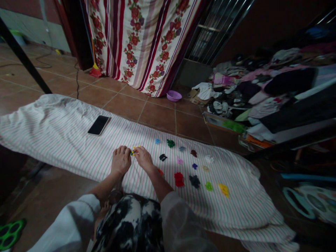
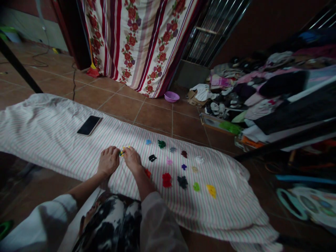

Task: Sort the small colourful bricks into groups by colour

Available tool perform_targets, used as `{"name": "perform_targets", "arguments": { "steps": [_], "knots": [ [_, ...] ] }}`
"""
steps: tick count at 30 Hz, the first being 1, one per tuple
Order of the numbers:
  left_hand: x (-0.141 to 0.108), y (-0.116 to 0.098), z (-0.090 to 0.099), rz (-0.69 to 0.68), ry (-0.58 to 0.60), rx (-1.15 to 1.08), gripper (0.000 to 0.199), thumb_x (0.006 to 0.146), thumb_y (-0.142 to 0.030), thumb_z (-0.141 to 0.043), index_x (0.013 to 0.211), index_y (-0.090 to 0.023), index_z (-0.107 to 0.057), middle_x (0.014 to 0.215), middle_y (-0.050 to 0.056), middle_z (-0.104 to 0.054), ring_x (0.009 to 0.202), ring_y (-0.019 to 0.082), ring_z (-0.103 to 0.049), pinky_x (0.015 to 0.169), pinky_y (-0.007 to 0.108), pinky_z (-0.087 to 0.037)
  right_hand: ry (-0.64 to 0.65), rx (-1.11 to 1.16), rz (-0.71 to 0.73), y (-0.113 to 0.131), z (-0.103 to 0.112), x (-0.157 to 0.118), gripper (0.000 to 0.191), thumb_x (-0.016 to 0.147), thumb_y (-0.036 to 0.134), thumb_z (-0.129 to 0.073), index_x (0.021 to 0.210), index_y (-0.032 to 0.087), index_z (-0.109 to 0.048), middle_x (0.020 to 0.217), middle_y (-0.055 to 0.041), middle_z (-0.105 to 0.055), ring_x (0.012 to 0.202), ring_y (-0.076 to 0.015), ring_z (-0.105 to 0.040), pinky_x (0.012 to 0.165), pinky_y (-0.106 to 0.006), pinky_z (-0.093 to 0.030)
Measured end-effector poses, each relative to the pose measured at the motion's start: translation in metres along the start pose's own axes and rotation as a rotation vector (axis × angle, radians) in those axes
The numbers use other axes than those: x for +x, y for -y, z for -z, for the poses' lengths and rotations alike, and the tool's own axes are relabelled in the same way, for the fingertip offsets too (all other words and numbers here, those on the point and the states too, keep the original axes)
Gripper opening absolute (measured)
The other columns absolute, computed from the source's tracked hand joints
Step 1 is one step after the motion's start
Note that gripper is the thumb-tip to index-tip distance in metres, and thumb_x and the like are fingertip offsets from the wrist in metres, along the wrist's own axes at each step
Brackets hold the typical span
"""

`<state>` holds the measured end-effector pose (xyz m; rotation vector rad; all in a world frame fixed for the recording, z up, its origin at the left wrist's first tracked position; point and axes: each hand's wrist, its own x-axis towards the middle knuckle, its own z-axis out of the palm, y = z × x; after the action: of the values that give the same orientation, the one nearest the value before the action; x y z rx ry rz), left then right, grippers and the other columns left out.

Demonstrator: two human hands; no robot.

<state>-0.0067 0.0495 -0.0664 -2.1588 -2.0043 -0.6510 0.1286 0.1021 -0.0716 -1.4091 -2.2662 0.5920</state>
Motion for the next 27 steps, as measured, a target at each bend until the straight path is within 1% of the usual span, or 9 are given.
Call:
{"name": "perform_targets", "arguments": {
  "steps": [7,11,18,20,23,27],
  "knots": [
    [0.0,0.0,0.001,0.002,0.006,-0.01,0.019,0.086,-0.021,-0.044,0.099,-0.021,-0.058,0.106,0.01,-0.059,0.105,0.026,-0.051,0.087,0.041,-0.037,-0.055,-0.026,-0.018,-0.002,-0.005,-0.003,0.016,0.083,0.016,-0.051,0.095,0.024,-0.059,0.099,-0.0014,-0.061,0.093,-0.0139,-0.057,0.08,-0.024,-0.044],
    [-0.001,0.0,0.001,0.007,0.01,-0.006,0.019,0.086,-0.021,-0.045,0.1,-0.021,-0.058,0.107,0.01,-0.059,0.104,0.026,-0.051,0.087,0.041,-0.037,-0.088,-0.032,-0.042,0.002,-0.003,-0.006,0.015,0.082,0.018,-0.052,0.095,0.024,-0.059,0.098,-0.0009,-0.062,0.092,-0.0141,-0.058,0.079,-0.024,-0.044],
    [0.0,-0.002,0.002,0.01,0.01,-0.003,0.018,0.086,-0.021,-0.045,0.099,-0.021,-0.058,0.107,0.01,-0.059,0.103,0.026,-0.052,0.086,0.041,-0.037,-0.095,-0.051,-0.085,0.005,-0.001,-0.01,0.015,0.083,0.018,-0.051,0.094,0.023,-0.06,0.095,-0.0003,-0.061,0.086,-0.0137,-0.057,0.076,-0.024,-0.043],
    [0.0,-0.002,0.003,0.007,0.012,-0.004,0.018,0.086,-0.021,-0.045,0.099,-0.021,-0.058,0.107,0.011,-0.059,0.103,0.026,-0.052,0.086,0.041,-0.037,-0.096,-0.063,-0.077,0.003,-0.003,-0.01,0.017,0.084,0.019,-0.05,0.097,0.023,-0.06,0.097,-0.0007,-0.061,0.087,-0.0139,-0.057,0.077,-0.025,-0.044],
    [0.0,-0.002,0.004,0.003,0.013,-0.009,0.018,0.086,-0.021,-0.045,0.099,-0.021,-0.057,0.106,0.011,-0.059,0.103,0.027,-0.052,0.087,0.041,-0.036,-0.094,-0.061,-0.054,0.001,-0.006,-0.011,0.017,0.086,0.022,-0.05,0.1,0.025,-0.059,0.102,-0.0016,-0.061,0.095,-0.0147,-0.057,0.08,-0.025,-0.044],
    [0.0,-0.002,0.004,0.002,0.011,-0.02,0.019,0.086,-0.022,-0.044,0.099,-0.02,-0.058,0.106,0.011,-0.059,0.102,0.027,-0.052,0.086,0.042,-0.037,-0.089,-0.048,-0.039,0.002,-0.007,-0.013,0.015,0.088,0.025,-0.051,0.101,0.025,-0.059,0.105,-0.0025,-0.061,0.1,-0.0154,-0.056,0.083,-0.026,-0.044]
  ]
}}
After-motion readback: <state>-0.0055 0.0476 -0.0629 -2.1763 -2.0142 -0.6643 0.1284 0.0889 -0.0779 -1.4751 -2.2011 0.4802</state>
